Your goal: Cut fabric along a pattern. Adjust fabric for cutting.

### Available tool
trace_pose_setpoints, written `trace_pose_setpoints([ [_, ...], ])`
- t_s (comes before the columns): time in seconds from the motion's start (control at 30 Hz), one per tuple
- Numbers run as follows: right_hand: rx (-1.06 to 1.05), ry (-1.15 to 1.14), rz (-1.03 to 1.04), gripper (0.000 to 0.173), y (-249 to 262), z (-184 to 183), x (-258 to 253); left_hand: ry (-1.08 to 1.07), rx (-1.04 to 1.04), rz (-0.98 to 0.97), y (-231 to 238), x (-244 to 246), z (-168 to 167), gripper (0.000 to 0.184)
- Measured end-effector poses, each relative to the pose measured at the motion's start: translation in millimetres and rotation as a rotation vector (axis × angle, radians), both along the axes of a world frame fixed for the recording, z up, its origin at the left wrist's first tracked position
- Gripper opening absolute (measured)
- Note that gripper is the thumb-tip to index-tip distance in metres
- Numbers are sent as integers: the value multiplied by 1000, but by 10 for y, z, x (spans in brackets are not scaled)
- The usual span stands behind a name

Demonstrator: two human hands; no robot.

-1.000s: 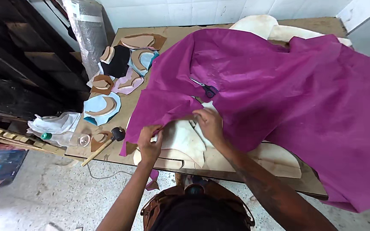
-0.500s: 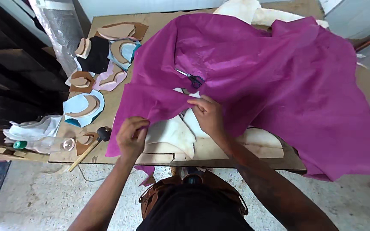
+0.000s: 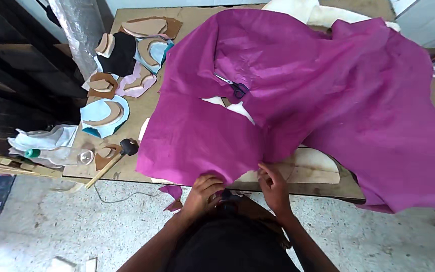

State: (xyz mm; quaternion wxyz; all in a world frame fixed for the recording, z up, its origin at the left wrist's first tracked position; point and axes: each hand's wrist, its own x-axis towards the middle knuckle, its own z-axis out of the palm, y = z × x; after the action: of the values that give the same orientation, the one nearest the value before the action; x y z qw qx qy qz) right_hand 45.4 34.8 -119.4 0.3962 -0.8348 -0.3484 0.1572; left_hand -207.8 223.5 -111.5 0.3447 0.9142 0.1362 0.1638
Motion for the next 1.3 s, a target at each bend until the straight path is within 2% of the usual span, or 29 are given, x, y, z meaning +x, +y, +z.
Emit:
trace_pose_setpoints([
  [0.1,-111,391,-93,26,-26,-5,-227,41,-37,30,-73,-37,-75,27],
  [0.17,-83,715,-112,36,56,-65,-336,72,-8,64,-52,29,-80,26],
  [0.2,-26,803,-128,41,126,-86,-388,78,10,89,-7,86,-62,26],
  [0.33,143,937,-210,51,493,3,-520,143,2,262,257,270,83,32],
  [0.5,110,1099,-236,62,696,-32,-473,202,-14,250,211,331,7,54],
  [0.57,113,1142,-240,62,767,-74,-468,142,-10,263,208,301,-20,53],
  [0.67,293,1205,-275,56,946,-31,-521,66,-14,272,256,313,193,52],
  [0.8,563,1320,-127,45,1219,212,-549,14,36,257,321,363,505,67],
  [0.9,674,1297,78,60,1384,338,-491,16,177,400,453,423,672,75],
  [1.03,679,1069,378,65,1694,438,-444,-83,271,639,762,626,965,66],
  [1.17,730,1042,583,73,2151,540,-423,-123,313,733,1176,758,1320,45],
  [1.23,738,1028,660,78,2352,625,-391,-48,323,733,1414,759,1565,40],
  [1.3,727,1010,674,79,2505,617,-359,139,308,682,1733,791,1904,42],
])
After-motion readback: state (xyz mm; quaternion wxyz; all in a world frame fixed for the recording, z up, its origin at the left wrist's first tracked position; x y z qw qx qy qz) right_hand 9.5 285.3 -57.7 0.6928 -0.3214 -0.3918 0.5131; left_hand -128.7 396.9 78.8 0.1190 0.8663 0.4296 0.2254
